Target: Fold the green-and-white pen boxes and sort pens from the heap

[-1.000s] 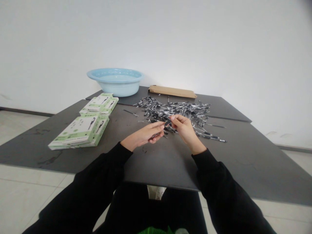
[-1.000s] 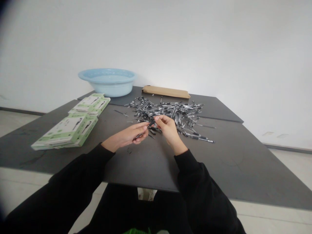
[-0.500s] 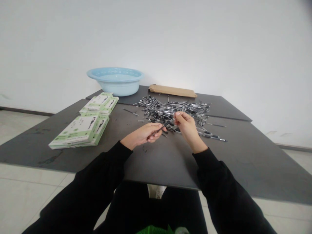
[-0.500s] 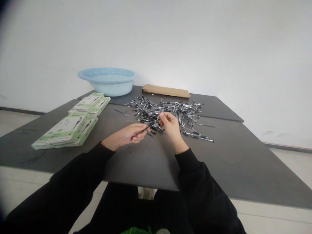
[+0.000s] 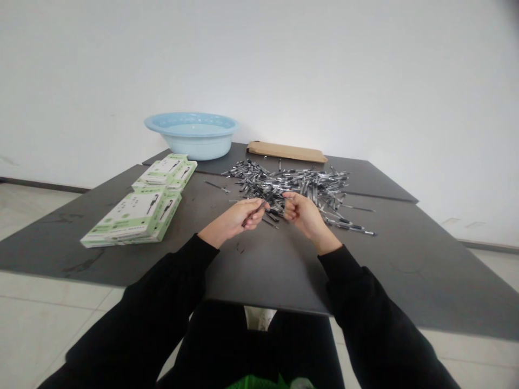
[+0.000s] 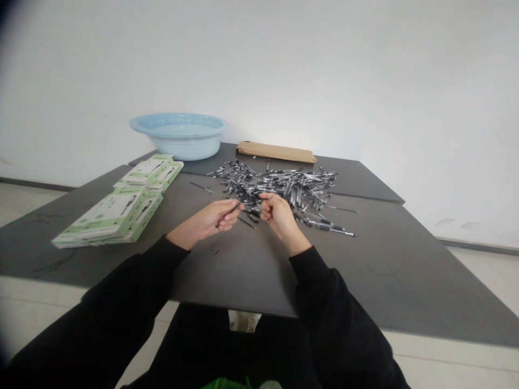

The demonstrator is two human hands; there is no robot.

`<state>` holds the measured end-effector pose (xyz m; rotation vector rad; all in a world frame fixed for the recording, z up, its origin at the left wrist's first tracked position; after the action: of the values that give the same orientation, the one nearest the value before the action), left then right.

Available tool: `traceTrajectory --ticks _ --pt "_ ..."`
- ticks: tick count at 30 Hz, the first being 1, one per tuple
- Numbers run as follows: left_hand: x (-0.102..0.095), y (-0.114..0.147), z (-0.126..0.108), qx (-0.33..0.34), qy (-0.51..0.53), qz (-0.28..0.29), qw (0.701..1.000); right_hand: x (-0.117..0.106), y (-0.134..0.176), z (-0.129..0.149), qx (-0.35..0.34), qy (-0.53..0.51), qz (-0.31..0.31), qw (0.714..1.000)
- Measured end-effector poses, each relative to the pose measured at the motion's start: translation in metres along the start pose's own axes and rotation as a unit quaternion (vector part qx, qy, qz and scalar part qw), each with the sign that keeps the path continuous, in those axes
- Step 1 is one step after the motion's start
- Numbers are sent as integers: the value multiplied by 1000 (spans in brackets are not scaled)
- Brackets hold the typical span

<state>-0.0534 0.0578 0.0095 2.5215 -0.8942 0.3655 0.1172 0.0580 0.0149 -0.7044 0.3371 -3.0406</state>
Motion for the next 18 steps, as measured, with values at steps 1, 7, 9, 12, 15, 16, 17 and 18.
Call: traceTrajectory --ticks 1,7,9,12,15,16,17,18 --pt "1 0 0 0 -3 3 1000 1 1 -1 13 4 8 1000" --pt "3 -1 4 -11 -29 11 999 11 6 0 -3 40 59 997" --pt "3 -2 5 -13 -35 12 999 13 7 -2 -8 52 57 997" --pt "3 -3 7 -14 -37 11 999 12 7 -4 -17 60 41 997" --pt "2 -4 7 -19 -47 9 999 11 7 -1 -28 52 37 998" --pt "2 -4 7 -19 -51 8 998 11 8 0 -31 49 39 998" --pt "3 -4 7 -18 -54 7 998 12 8 2 -34 47 41 997" --pt "3 -3 7 -16 -57 6 998 12 9 3 -37 45 42 997"
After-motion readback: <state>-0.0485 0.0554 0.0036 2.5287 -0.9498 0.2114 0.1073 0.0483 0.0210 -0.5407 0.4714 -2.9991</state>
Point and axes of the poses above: each hand's wrist, its own y-axis away from the middle knuckle, its own x-axis out of the palm, z = x × y, the point moved 4 cm from there along -y, towards the middle knuckle, and after that the axes turned 14 degrees about -x, right-handed, at the moved point
